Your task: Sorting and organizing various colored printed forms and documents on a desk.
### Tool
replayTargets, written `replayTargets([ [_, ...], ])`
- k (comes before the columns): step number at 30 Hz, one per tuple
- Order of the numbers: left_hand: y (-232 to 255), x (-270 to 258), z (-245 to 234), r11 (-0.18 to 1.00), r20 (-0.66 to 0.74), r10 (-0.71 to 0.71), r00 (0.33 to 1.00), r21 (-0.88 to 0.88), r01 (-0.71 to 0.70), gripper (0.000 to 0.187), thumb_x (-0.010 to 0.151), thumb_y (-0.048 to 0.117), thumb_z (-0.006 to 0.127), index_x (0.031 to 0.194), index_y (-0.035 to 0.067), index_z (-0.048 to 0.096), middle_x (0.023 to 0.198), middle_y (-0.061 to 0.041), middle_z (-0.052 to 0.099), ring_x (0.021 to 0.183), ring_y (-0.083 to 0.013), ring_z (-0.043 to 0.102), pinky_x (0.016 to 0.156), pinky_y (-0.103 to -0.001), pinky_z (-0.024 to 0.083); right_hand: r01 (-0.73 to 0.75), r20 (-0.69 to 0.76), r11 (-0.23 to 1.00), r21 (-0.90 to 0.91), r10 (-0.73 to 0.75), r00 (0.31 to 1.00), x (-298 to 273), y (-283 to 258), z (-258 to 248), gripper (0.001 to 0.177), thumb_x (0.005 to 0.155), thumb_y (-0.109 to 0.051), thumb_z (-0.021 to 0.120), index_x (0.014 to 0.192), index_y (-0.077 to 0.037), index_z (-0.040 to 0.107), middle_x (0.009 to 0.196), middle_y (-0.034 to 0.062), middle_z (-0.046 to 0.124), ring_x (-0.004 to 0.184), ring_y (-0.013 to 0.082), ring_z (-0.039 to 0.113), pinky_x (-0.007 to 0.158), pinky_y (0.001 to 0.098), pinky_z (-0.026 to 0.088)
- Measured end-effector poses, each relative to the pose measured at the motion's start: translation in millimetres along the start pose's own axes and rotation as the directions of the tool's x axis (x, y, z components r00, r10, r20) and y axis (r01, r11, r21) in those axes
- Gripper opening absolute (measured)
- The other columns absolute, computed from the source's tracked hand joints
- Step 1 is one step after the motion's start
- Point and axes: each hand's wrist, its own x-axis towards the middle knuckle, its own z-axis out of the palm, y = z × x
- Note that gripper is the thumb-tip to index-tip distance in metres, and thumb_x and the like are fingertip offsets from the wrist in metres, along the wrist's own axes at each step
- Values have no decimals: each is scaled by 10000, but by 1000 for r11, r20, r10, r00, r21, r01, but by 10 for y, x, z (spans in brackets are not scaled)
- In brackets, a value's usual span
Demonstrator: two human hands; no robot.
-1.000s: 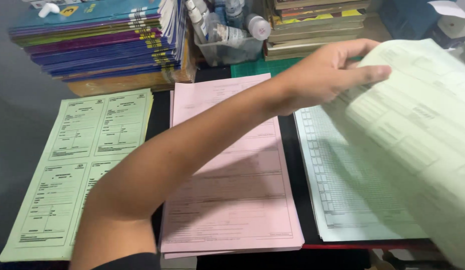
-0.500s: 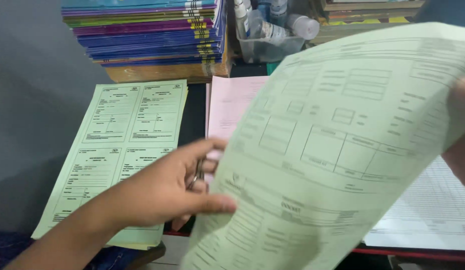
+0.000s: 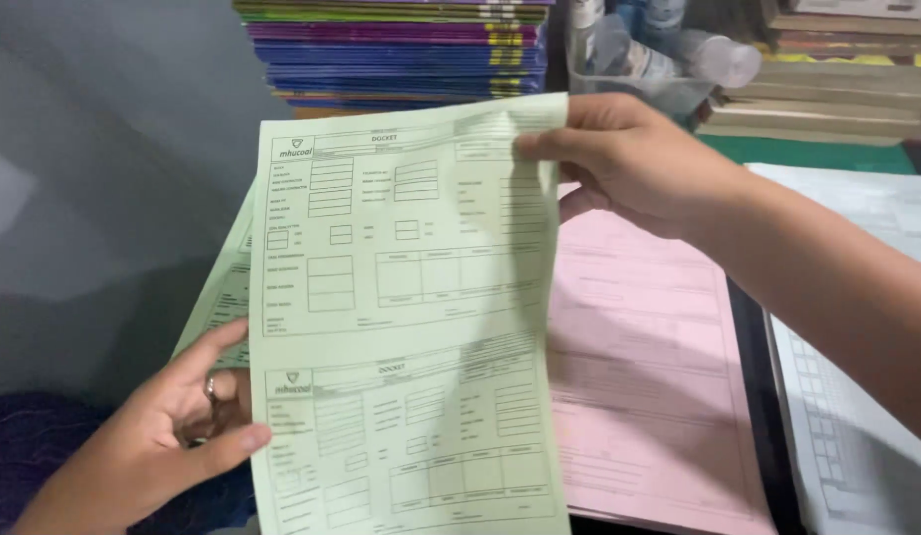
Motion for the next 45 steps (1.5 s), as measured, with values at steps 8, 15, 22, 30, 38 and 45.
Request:
replayTargets([
  [8,183,147,-183,994,-182,84,980,83,-70,695,816,128,538,1469,212,317,694,-68,505,630,-152,422,589,-311,300,52,28,926,-374,-45,999,651,283,334,618,793,-134,569,1353,-105,310,975,101,666,784,226,682,445,345,577],
  [15,349,230,-180,984,-447,62,892,177,21,618,787,153,609,1373,204,421,766,-46,634,761,-151,567,958,-337,335,285,174,367,-885,-306,936,897,509,270,340,796,-175,593,1125,-122,525,752,27,658,676,260,609,520,411,429],
  [22,276,358,-241,966,-504,151,851,259,-18,520,737,166,684,1237,189,545,786,-21,660,534,-122,385,583,-256,355,324,196,318,-891,-375,906,1016,585,282,121,805,-167,557,810,-144,676,726,-7,671,675,210,622,524,375,433],
  [30,38,424,-349,935,-484,330,810,285,-211,515,714,137,691,1207,72,558,802,-143,660,528,-138,412,477,-240,317,215,141,233,-948,-299,944,1035,580,363,243,768,-270,568,960,-170,678,884,12,668,842,314,630,704,474,498],
  [38,150,688,-466,910,-436,380,815,334,-245,602,812,389,624,1280,45,468,1115,-224,560,926,-311,540,734,-398,432,215,226,-76,-974,-418,880,920,504,300,356,730,-273,584,1072,-179,616,745,-6,661,706,251,665,587,388,505],
  [45,598,1232,-426,947,-246,235,940,274,-165,772,859,540,457,1355,-33,306,1351,-244,376,1268,-360,348,1026,-500,280,168,360,-451,-877,-385,850,1027,762,413,425,707,-265,551,1126,-190,559,619,73,615,510,277,615,379,391,428],
])
